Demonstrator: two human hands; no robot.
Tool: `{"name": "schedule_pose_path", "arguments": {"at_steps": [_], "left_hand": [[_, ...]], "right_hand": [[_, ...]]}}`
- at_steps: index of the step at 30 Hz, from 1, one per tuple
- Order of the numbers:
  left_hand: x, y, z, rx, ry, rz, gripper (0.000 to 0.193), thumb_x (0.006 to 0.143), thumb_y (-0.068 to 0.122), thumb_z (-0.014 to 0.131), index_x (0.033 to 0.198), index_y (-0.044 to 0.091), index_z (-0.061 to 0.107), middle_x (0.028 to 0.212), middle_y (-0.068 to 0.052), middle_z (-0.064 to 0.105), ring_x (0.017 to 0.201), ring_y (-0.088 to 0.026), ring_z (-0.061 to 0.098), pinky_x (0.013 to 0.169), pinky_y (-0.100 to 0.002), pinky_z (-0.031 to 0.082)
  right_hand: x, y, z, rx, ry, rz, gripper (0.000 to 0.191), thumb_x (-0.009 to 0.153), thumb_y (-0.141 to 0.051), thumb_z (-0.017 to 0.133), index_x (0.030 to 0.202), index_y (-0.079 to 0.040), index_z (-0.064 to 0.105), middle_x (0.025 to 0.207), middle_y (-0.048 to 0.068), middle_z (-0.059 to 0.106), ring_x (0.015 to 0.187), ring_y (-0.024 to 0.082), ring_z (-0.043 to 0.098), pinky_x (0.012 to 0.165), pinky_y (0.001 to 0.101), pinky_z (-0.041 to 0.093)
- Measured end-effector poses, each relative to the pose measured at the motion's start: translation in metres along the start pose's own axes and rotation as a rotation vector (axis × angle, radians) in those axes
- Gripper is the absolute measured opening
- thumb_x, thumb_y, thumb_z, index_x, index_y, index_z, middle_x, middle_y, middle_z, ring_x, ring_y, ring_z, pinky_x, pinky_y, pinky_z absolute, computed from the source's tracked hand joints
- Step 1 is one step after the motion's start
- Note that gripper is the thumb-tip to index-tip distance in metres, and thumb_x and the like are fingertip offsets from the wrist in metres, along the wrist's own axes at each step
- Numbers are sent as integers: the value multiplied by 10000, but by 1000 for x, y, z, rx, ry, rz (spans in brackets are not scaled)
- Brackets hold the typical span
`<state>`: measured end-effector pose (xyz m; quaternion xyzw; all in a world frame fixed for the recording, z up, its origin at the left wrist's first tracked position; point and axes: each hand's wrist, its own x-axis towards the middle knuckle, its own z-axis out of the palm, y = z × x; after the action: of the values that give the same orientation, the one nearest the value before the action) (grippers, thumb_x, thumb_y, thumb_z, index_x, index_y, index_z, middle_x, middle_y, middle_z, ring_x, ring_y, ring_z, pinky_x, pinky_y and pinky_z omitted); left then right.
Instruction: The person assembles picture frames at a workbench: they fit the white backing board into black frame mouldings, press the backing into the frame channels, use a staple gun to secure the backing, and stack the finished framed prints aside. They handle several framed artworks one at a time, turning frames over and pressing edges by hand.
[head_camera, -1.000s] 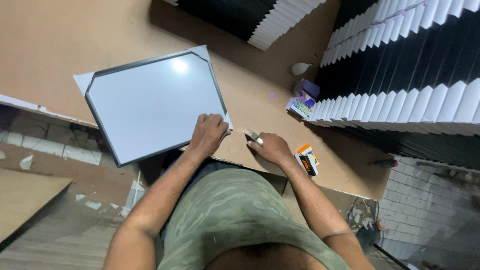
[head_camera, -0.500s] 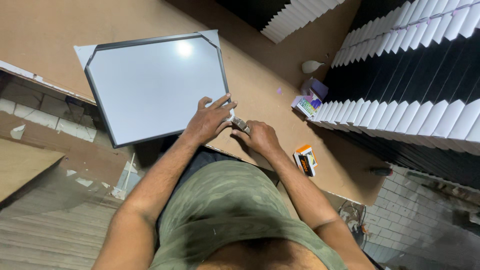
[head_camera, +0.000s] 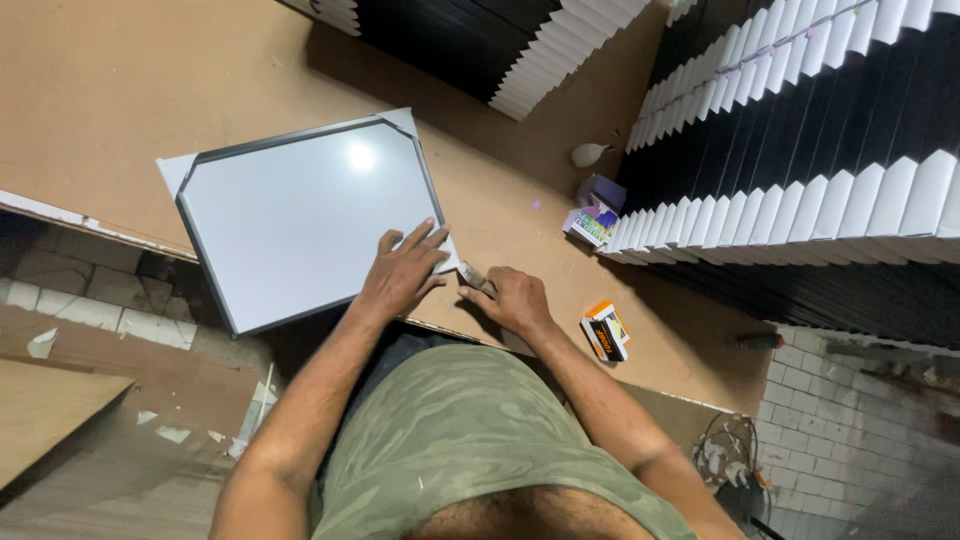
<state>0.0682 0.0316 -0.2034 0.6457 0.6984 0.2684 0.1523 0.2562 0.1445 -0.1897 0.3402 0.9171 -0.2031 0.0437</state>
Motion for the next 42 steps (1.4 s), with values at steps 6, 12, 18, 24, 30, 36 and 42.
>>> {"name": "schedule_pose_path", "arguments": {"at_steps": [6,12,18,24,30,36,42], "left_hand": [[-96,-42,-31,203,-16,-429,575,705,503,826,1025,53,664,1574,-167,429,1508,-311,363,1177,-584,265],[-178,-58,-74,728,-113,-535,204,923,82,778,1034,243,720,1513,16,610,1567,-227,426,1207,-496,275],[-179,-13,-144,306,100,-361,241,802,68,775,1031,79,699,1247,-65,720,1382,-245,593,1195,-479,324],[-128,10,-216,11,6,30,383,641,110,751,1021,63,729,1142,-130,758,1107,-237,725,942,-376,577],[-87,86,-237,-79,550,-64,366,875,37,789,1233,19,714,1127,-158,703,945,-225,680,817,-301,556],[-36,84,-237,-133,538,112,457,896,153,856,1306,60,678,1195,-106,699,1087,-261,676,946,-376,578],[-16,101,-246,-209,529,231,615,904,340,865,1363,54,572,1255,-111,688,1125,-283,668,985,-401,537]], "right_hand": [[-31,40,-11,-93,214,-80,543,816,-538,795,949,-20,698,937,142,671,838,331,672,683,449,544],[0,116,-55,-241,537,-33,352,792,-219,778,1015,38,688,1005,191,652,914,387,644,733,457,553],[25,155,-71,-390,219,-32,92,813,6,652,877,-10,717,903,185,683,827,378,702,700,473,575],[19,147,-71,-358,275,-59,153,800,21,626,922,-16,712,887,180,692,786,382,701,667,474,571],[11,87,-110,-446,520,151,58,875,-81,678,857,-28,662,848,168,667,772,383,675,614,506,526],[-24,-30,-175,906,699,-128,120,1164,-54,628,1103,49,619,927,113,638,779,152,639,755,299,581],[-31,-103,-180,1253,515,-436,206,994,103,710,1166,52,610,1072,125,718,911,177,735,857,308,636]]}}
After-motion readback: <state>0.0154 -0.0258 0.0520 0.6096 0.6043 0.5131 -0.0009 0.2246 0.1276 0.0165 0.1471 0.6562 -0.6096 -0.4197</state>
